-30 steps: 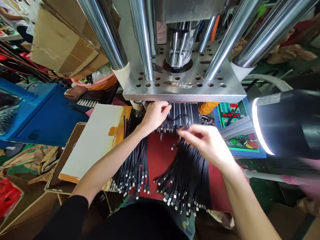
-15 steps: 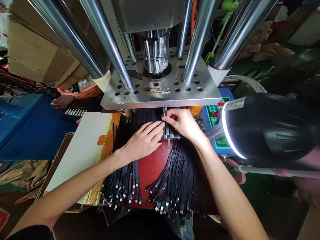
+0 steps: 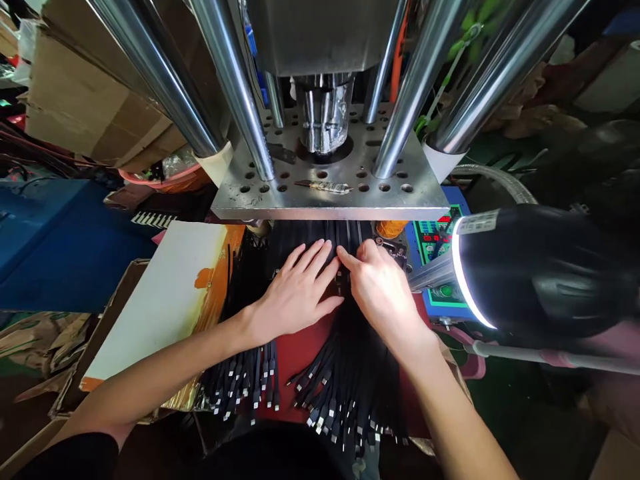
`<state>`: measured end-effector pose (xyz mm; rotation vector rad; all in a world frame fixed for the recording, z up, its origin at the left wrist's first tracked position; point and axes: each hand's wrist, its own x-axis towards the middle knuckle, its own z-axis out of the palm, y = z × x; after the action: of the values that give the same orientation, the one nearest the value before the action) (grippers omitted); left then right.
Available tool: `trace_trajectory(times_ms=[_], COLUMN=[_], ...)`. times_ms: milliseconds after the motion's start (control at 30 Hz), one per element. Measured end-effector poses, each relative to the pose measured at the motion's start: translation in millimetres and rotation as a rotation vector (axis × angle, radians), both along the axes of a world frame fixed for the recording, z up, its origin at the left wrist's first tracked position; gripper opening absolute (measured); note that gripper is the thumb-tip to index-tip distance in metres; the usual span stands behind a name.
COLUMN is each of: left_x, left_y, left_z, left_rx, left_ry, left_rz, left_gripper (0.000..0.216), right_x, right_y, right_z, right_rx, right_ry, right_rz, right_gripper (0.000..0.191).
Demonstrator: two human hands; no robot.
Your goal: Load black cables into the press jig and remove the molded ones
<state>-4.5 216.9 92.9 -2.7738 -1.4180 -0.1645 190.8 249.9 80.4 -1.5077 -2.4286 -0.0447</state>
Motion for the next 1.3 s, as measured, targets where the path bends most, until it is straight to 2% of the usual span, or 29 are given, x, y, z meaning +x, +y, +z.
trace_trajectory(times_ms=[100,200,267,367,433,500,667,800,867,933,967,1033,1100,1133,1167,1233,1300], left_x=[-1,-1,-2,-5,-8,-8,-2,5,3,-5,-12,-30,-50,-59,-66,-74,-79], left_y=[22,40,47,54,59,65,89,121,127,109,91,37,-24,-50,-72,-96,-99], left_z=[11.1,16.9,16.3,12.1,10.1,9.4,11.1,18.4,22.9,24.1,22.3,13.0,-1.2,-8.3,-14.5,-22.4,-24.1], left_rx=[-0.096,-0.138,-0.121,-0.077,-0.063,-0.069,-0.092,-0.073,-0.062,-0.028,0.002,0.079,0.074,0.02,-0.055,-0.242,-0.374], left_ry=[-0.021,-0.01,-0.02,-0.058,-0.081,-0.093,-0.096,-0.1,-0.114,-0.161,-0.198,-0.292,-0.259,-0.195,-0.106,-0.003,0.001], left_rz=[0.045,0.065,0.069,0.052,0.034,0.037,0.098,0.099,0.097,0.064,0.041,0.015,0.225,0.369,0.453,0.551,0.573], left_gripper=[0.066,0.062,0.059,0.056,0.055,0.054,0.043,0.037,0.032,0.03,0.031,0.031,0.035,0.032,0.027,0.02,0.022], right_x=[-17,-24,-17,-1,3,-2,-31,-43,-44,-39,-35,-26,-19,-17,-16,-18,-20], right_y=[18,31,27,6,-4,-5,34,80,91,79,63,11,-55,-88,-116,-157,-172], right_z=[10.8,20.1,20.0,12.6,8.9,9.2,18.1,25.6,30.5,32.9,31.4,19.9,-2.6,-16.1,-29.6,-52.1,-64.6], right_rx=[-0.002,-0.001,0.014,-0.013,-0.06,-0.087,-0.129,-0.152,-0.137,-0.119,-0.104,-0.055,0.043,0.019,-0.014,-0.09,-0.142], right_ry=[-0.184,-0.21,-0.135,-0.026,-0.048,-0.129,-0.217,-0.137,-0.111,-0.09,-0.07,0.0,0.188,0.203,0.159,0.048,0.0], right_rz=[-0.065,-0.116,-0.108,-0.017,0.007,-0.03,-0.157,-0.147,-0.137,-0.124,-0.122,-0.141,-0.226,-0.243,-0.273,-0.316,-0.332], right_gripper=[0.057,0.053,0.052,0.054,0.055,0.057,0.057,0.054,0.054,0.052,0.051,0.044,0.034,0.034,0.038,0.042,0.043])
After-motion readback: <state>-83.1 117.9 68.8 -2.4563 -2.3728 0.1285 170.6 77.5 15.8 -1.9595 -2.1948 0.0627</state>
